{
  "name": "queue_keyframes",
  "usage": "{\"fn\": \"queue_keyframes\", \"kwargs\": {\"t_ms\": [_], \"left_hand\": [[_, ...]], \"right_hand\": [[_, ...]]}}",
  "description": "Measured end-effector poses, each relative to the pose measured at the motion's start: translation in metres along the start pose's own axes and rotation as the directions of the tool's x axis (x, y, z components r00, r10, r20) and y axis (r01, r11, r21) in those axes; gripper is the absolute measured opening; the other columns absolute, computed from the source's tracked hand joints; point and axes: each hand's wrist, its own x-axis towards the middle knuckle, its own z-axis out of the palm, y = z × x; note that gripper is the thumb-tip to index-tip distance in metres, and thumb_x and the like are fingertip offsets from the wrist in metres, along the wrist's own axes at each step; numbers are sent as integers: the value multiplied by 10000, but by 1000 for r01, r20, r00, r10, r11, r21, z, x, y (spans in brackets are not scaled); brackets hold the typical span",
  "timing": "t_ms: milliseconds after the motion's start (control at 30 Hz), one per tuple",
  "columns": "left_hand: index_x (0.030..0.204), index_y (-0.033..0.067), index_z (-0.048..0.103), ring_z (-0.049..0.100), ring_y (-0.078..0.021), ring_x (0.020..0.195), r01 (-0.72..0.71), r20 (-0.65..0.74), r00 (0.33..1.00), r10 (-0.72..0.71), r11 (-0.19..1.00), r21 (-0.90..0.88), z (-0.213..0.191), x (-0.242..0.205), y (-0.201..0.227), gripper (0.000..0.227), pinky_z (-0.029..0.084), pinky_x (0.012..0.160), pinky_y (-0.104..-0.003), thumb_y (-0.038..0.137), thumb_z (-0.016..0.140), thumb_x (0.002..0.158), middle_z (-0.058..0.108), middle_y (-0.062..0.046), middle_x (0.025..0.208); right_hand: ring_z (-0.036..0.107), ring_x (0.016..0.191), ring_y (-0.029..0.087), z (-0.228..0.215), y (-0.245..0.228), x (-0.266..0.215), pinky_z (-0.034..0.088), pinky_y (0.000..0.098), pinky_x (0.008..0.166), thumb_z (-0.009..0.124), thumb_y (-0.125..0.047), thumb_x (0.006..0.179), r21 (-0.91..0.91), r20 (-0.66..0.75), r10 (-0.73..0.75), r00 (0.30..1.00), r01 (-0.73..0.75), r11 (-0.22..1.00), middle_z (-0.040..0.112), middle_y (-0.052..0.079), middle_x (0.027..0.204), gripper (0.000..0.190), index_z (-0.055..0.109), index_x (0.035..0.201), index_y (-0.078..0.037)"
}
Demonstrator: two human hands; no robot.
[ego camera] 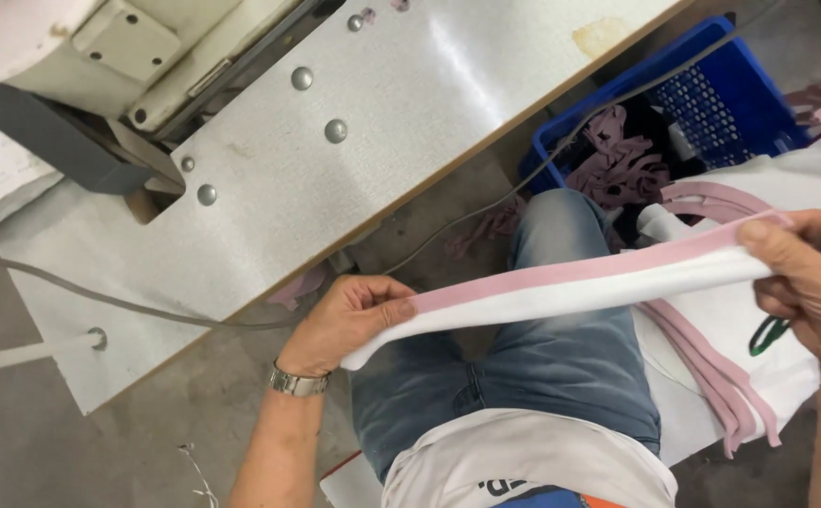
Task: Trimming excess fabric strips from white garment components using scissors at a sewing workstation.
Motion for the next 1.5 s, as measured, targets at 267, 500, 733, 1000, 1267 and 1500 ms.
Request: {"fn": "queue_keyframes", "kwargs": {"t_ms": [267,500,733,1000,1267,1500], "left_hand": [[989,90,833,583,-65,767,14,-111,994,-14,1000,-3,0,1,2,191,432,705,-214,244,762,900,737,36,849],[912,85,825,601,-87,734,6,-189,982,-19,998,-69,5,19,-16,155,463,647,-240,231,777,896,749,3,823],[796,126,776,492,-43,653,109,-199,972,-126,989,-95,3,29,-50,200,364,595,-210,262,770,943,645,75,730],[645,184,567,413,-82,609,249,-269,948,-169,919,304,1,59,-108,413,290,580,-295,399,693,975,474,81,645],[1218,40,671,684,-260,972,-547,-25,795,607,733,406,135,93,5,292,510,912,-401,153,556,974,741,-101,1094],[1139,62,726,672,-143,1011,-468,245,840,484,875,-121,197,105,31,243,521,897,-296,202,617,973,742,-34,1088]], "right_hand": [[225,133,79,-207,150,130,144,263,115,410,-428,1082,223,555,-40,831,-102,970,261,-37,284,514,380,632,-182],[120,392,-1,-71,9,14,61,258,356,369,-369,1243,-317,-119,37,992,-74,946,223,-107,681,255,335,1039,-218],[227,354,27,-44,-8,-14,120,234,313,553,-311,1182,-187,-107,-69,992,48,981,342,-22,575,312,449,936,-150],[326,420,90,8,-38,-42,238,268,342,709,-293,1086,-216,-237,206,949,-258,942,444,-22,590,273,638,1000,-44],[254,373,102,29,-27,-58,137,270,339,665,-160,984,-18,158,248,956,-248,969,404,28,524,187,693,927,15],[169,364,79,34,-34,-67,82,268,349,640,-181,986,-18,199,218,956,-219,976,310,-20,496,242,762,1011,26]]}}
